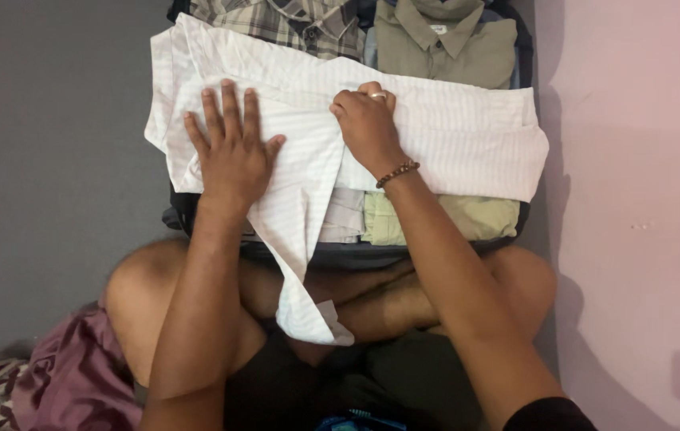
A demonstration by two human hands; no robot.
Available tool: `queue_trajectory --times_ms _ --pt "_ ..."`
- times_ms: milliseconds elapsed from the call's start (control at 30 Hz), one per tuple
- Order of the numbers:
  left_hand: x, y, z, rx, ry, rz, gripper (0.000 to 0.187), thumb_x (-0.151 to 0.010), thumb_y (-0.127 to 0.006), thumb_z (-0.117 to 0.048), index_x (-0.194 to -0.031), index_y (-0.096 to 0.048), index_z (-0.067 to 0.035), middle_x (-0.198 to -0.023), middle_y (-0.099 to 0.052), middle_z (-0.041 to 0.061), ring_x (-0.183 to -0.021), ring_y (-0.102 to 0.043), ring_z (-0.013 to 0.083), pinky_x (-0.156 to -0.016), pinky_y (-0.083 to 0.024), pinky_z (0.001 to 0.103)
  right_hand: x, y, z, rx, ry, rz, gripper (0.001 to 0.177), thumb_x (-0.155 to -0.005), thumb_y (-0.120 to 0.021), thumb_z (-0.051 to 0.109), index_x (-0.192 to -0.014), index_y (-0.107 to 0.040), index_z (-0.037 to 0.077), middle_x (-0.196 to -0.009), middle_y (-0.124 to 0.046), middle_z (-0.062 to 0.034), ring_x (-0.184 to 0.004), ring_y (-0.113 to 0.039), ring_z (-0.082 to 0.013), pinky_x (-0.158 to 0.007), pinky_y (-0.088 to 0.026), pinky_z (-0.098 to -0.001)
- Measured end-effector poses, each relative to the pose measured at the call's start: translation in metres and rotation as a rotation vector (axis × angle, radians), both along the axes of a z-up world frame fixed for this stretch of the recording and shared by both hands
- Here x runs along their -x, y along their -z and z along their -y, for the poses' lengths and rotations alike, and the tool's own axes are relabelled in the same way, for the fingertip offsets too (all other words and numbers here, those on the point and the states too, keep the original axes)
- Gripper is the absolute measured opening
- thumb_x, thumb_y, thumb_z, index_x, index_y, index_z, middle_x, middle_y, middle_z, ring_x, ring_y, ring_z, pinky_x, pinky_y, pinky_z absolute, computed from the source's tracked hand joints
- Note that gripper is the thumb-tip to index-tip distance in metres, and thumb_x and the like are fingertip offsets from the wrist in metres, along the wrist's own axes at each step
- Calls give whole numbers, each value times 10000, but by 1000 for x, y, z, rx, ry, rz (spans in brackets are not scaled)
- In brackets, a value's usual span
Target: The person folds a white shirt by hand over an open suitcase containing other folded clothes. They smooth the fabric, fold the sleeves and body, and place the folded shirt on top of the existing stack.
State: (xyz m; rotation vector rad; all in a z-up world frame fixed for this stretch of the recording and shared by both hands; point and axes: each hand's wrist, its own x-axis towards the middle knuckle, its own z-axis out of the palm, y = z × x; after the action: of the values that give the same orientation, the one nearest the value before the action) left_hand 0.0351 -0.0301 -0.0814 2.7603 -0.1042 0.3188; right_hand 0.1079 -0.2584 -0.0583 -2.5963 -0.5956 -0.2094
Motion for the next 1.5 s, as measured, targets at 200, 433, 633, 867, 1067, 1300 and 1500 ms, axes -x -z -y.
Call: queue_trajectory --times_ms 200,433,633,867,1067,1300,1500 --pt "2 4 0 10 -17 -15 819 -1028 -573 -528 -1626 -333 -22 -1701 -174 272 -1562 -84 497 -1190 4 727 13 -1 6 30 -54 381 113 -972 -707 126 -1064 -703 60 -1056 -682 -106 -1084 -597 -317 -1002 -412 -475" --pt "-1 -3 -4 23 2 -30 852 -1014 -590 -526 -1623 -305 -2 -1684 -171 297 -1545 -77 523 -1164 12 748 253 -13 5 -226 -210 -297 599 -780 -810 474 -1107 -675 -10 -1112 -679 -198 -1060 -612 -377 -945 -469 -474" --pt "-7 -9 -5 78 8 -121 853 -985 -580 -532 -1600 -317 -3 -1666 -166 306 -1532 -75 527 -1158 25 738 333 -5 11 -310 -243 -592 292 -988 -718 241 -1186 -729 26 -1121 -737 -184 -1059 -654 -342 -968 -484 -438" --pt "-5 -19 -14 290 34 -105 811 -1093 -432 -569 -1604 -286 42 -1685 -176 301 -1564 -74 484 -1206 46 676 257 -86 111 -366 -219 -1188 383 -964 -672 292 -1249 -686 36 -1045 -795 -120 -883 -719 -168 -772 -598 -311" --pt "3 -50 -22 530 213 15 668 -1029 -452 -588 -1506 -527 -126 -1632 -404 132 -1589 -223 387 -1301 -130 564 166 -171 200 180 -33 -792 496 -928 -643 440 -1258 -705 75 -1106 -755 -120 -980 -704 -245 -859 -558 -375" --pt "5 -53 -2 287 282 171 454 -825 -813 -348 -1169 -724 -65 -1408 -568 193 -1385 -350 452 -1125 -206 557 81 -158 251 19 76 -349 341 -916 -706 156 -1211 -680 -14 -1099 -739 -172 -1013 -701 -279 -934 -531 -393" --pt "-20 -29 -4 314 212 243 174 -1025 -731 -209 -1087 -719 -46 -1239 -673 100 -1261 -548 320 -1073 -332 500 47 -72 265 -143 561 -38 274 -866 -817 48 -1109 -703 -4 -1056 -745 -160 -954 -724 -264 -836 -559 -361"
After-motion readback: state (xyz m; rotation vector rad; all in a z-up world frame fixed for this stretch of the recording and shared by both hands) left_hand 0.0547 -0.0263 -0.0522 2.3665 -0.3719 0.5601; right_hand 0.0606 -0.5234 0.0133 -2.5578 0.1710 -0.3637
